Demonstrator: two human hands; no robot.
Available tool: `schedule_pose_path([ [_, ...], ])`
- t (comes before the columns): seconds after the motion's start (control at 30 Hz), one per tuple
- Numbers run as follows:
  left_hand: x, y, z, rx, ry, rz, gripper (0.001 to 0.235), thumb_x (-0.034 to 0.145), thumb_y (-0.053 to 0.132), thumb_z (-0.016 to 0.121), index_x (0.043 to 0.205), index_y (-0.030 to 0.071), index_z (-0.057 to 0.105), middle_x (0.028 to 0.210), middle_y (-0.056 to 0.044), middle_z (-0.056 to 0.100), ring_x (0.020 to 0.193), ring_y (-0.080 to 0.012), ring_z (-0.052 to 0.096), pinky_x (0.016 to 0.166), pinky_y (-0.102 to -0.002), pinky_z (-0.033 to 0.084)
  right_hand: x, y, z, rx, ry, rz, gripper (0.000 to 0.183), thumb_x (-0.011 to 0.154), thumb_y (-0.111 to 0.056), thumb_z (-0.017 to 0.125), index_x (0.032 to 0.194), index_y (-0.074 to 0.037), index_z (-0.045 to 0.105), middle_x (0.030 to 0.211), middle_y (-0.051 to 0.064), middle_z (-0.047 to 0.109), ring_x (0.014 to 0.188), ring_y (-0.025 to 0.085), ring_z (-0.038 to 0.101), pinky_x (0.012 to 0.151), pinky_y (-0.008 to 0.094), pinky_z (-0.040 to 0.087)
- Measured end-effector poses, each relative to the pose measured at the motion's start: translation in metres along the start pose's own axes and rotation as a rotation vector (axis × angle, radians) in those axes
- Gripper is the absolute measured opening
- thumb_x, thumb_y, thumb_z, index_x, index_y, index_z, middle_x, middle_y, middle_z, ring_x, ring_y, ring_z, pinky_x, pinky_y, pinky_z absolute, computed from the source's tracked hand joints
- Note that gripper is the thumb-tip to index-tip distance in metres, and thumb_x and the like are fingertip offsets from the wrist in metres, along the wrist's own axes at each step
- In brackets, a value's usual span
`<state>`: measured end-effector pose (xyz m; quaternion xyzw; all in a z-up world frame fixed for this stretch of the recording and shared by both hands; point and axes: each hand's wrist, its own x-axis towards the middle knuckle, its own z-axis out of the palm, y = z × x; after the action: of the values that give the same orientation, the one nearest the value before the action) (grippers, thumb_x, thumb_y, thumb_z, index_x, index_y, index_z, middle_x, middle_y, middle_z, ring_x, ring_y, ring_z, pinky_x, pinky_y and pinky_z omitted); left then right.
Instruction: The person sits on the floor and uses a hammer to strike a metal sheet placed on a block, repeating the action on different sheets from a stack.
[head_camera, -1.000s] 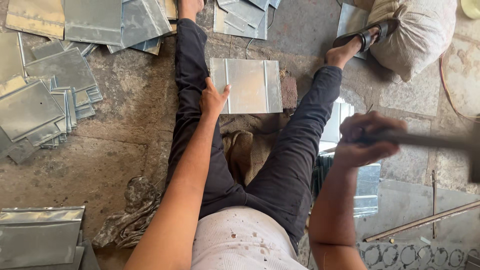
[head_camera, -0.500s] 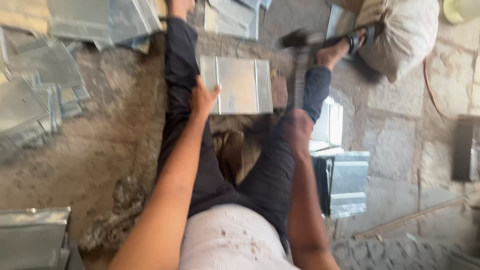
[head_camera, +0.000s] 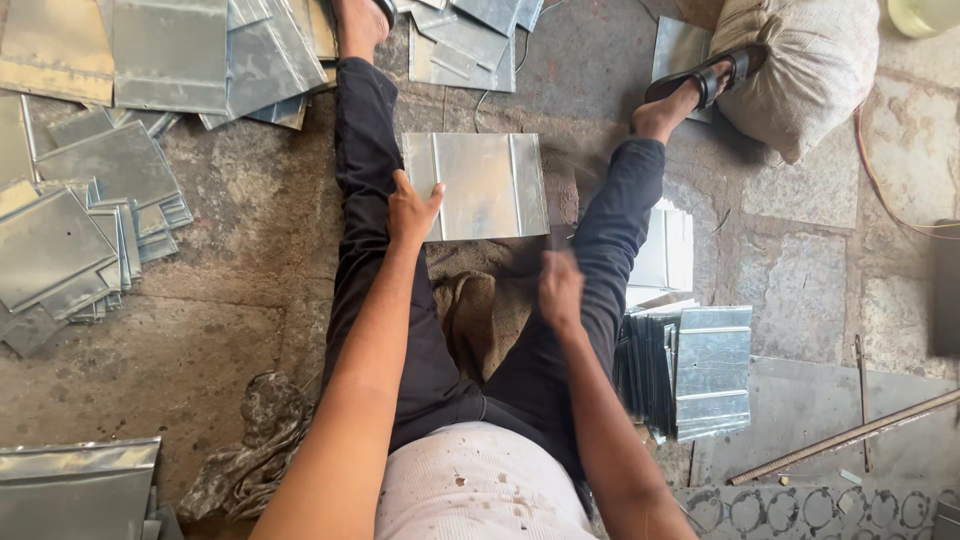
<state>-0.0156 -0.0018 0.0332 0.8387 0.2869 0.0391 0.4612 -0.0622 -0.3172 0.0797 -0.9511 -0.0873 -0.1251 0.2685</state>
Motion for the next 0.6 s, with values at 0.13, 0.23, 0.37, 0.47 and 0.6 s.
schedule_pose_path([
  [0.13,0.008,0.004,-0.006,-0.001,-0.024,-0.015,0.071,0.09,0.049,0.073,0.128,0.002,0.037,0.101,-0.033,0.068,0.091,-0.0484,0.072,0.073,-0.053,0.06,0.03,-0.039,-0.048,0.312,-0.269,0.343,0.04,0.109,-0.04,0.051,0.09,-0.007,0.065,0.071,0.0,0.057,0.063,0.014,0.053,0.057,0.033,0.042],
  [0.23,-0.003,0.007,-0.006,0.057,-0.032,-0.008,0.07,0.09,0.051,0.074,0.126,0.002,0.039,0.101,-0.031,0.07,0.091,-0.0477,0.072,0.073,-0.054,0.059,0.043,-0.058,-0.105,0.547,-0.098,0.051,0.041,0.114,-0.038,0.049,0.095,-0.005,0.062,0.082,0.0,0.053,0.069,0.012,0.051,0.058,0.031,0.043],
  [0.37,-0.014,0.015,-0.011,0.139,-0.034,-0.021,0.076,0.088,0.051,0.073,0.132,0.001,0.037,0.098,-0.031,0.07,0.087,-0.0462,0.073,0.072,-0.053,0.06,0.078,-0.072,-0.18,1.058,0.256,-0.259,0.03,0.109,-0.045,0.058,0.112,-0.016,0.051,0.098,0.008,0.058,0.055,0.007,0.049,0.041,0.019,0.043],
  [0.47,-0.014,0.018,-0.011,0.138,-0.047,-0.034,0.069,0.091,0.052,0.07,0.128,0.002,0.039,0.099,-0.029,0.071,0.087,-0.0439,0.074,0.073,-0.052,0.061,0.083,-0.081,-0.176,0.994,0.526,-0.245,0.058,0.105,-0.067,0.047,0.111,-0.01,0.053,0.079,0.0,0.051,0.056,0.008,0.052,0.042,0.022,0.039],
  [0.6,-0.017,0.015,-0.011,0.159,-0.059,-0.064,0.068,0.092,0.055,0.071,0.127,0.004,0.041,0.096,-0.026,0.073,0.091,-0.045,0.073,0.074,-0.054,0.059,0.061,-0.041,-0.078,0.692,0.553,-0.269,0.051,0.106,-0.062,0.044,0.107,-0.012,0.054,0.08,0.004,0.057,0.063,0.013,0.056,0.051,0.027,0.042],
])
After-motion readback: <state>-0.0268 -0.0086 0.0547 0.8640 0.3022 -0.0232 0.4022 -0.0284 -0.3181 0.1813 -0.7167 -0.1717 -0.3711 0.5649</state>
